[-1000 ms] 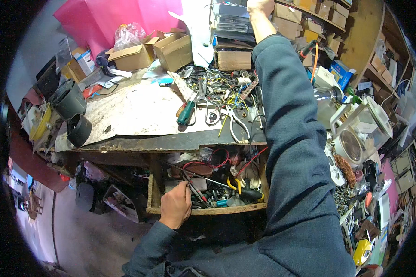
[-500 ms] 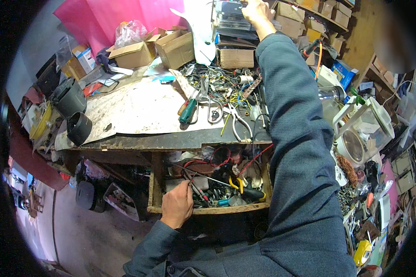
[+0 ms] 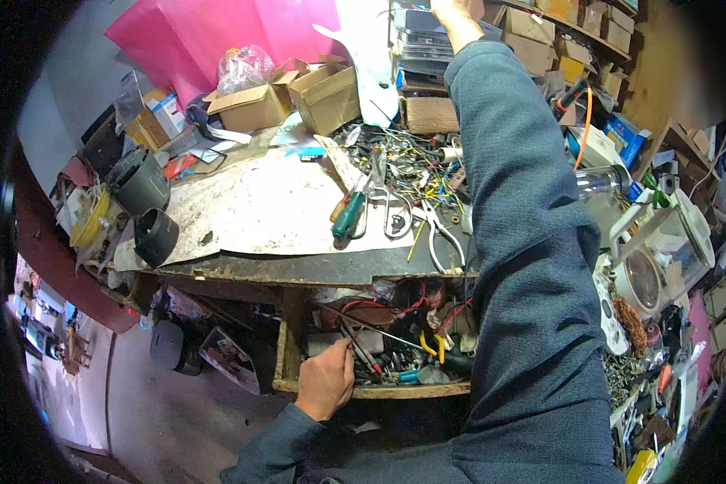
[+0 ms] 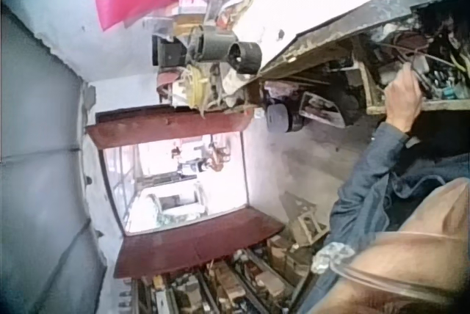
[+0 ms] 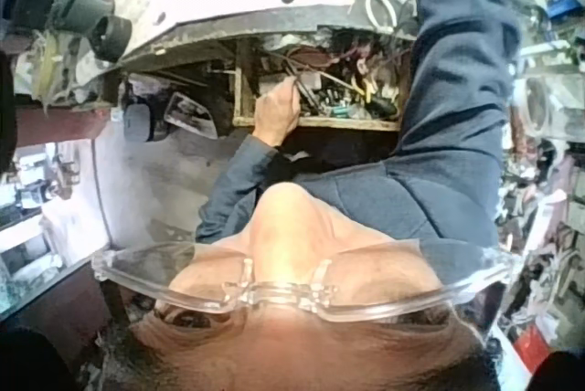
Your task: The person works at a cluttered workbench, handling small electronic components and wires. They use a screwdriver to adjust a small black box, then wipe it with a cloth. The person continues to manipulate the component and wires throughout the clip.
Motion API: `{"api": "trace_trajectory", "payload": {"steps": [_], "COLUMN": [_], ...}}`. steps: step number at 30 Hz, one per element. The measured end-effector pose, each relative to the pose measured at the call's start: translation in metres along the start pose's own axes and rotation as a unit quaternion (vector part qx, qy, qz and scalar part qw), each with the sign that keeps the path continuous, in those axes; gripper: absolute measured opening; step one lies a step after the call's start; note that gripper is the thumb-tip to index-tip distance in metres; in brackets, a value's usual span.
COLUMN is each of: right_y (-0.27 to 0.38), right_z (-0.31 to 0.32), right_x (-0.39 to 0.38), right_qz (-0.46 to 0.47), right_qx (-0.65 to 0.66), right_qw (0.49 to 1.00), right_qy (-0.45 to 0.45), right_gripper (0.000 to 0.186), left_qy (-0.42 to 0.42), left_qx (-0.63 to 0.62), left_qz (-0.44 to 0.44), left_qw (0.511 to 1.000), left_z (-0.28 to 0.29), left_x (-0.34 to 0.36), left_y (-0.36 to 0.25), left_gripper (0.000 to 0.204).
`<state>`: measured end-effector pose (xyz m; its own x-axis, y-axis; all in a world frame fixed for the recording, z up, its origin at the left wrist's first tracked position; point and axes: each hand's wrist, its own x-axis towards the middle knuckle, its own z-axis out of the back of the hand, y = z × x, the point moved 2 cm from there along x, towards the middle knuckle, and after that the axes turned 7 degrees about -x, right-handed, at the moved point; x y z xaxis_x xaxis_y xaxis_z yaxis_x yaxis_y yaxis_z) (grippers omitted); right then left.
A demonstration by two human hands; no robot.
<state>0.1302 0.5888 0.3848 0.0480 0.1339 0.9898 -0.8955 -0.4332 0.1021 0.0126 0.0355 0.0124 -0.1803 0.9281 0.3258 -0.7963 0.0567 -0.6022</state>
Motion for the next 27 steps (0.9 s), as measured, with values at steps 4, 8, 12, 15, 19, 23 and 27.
{"api": "trace_trajectory", "payload": {"steps": [4,8,12,15,19,23,27], "right_y": [-0.002,-0.024,-0.017,-0.014,-0.019,0.013,0.004], "right_z": [-0.024,-0.028,0.005,0.028,0.047,0.074,0.075], "right_x": [0.013,-0.001,-0.027,-0.045,-0.093,-0.167,-0.219], "right_qz": [0.052,0.115,0.076,0.074,0.144,0.081,0.209], "right_qx": [-0.136,-0.077,0.075,0.16,0.178,0.088,-0.015], "right_qw": [0.987,0.988,0.993,0.981,0.907,0.7,0.73], "right_qy": [0.063,0.067,0.048,0.081,0.354,0.704,0.65], "right_gripper": [0.022,0.029,0.021,0.017,0.027,0.028,0.043], "left_qy": [0.0,-0.016,-0.027,-0.031,-0.033,-0.036,-0.028], "left_qx": [0.0,-0.012,-0.002,0.001,0.006,0.014,0.002], "left_qz": [0.001,0.003,0.009,0.011,-0.012,-0.002,0.006], "left_qw": [1.0,1.0,1.0,0.999,0.999,0.999,1.0], "left_z": [0.001,-0.003,-0.004,-0.005,-0.008,-0.006,-0.005], "left_x": [0.002,0.003,0.001,0.0,0.004,-0.002,0.001], "left_y": [-0.001,-0.002,0.001,0.0,-0.001,0.002,-0.001], "left_gripper": [0.019,0.017,0.016,0.017,0.018,0.018,0.019]}}
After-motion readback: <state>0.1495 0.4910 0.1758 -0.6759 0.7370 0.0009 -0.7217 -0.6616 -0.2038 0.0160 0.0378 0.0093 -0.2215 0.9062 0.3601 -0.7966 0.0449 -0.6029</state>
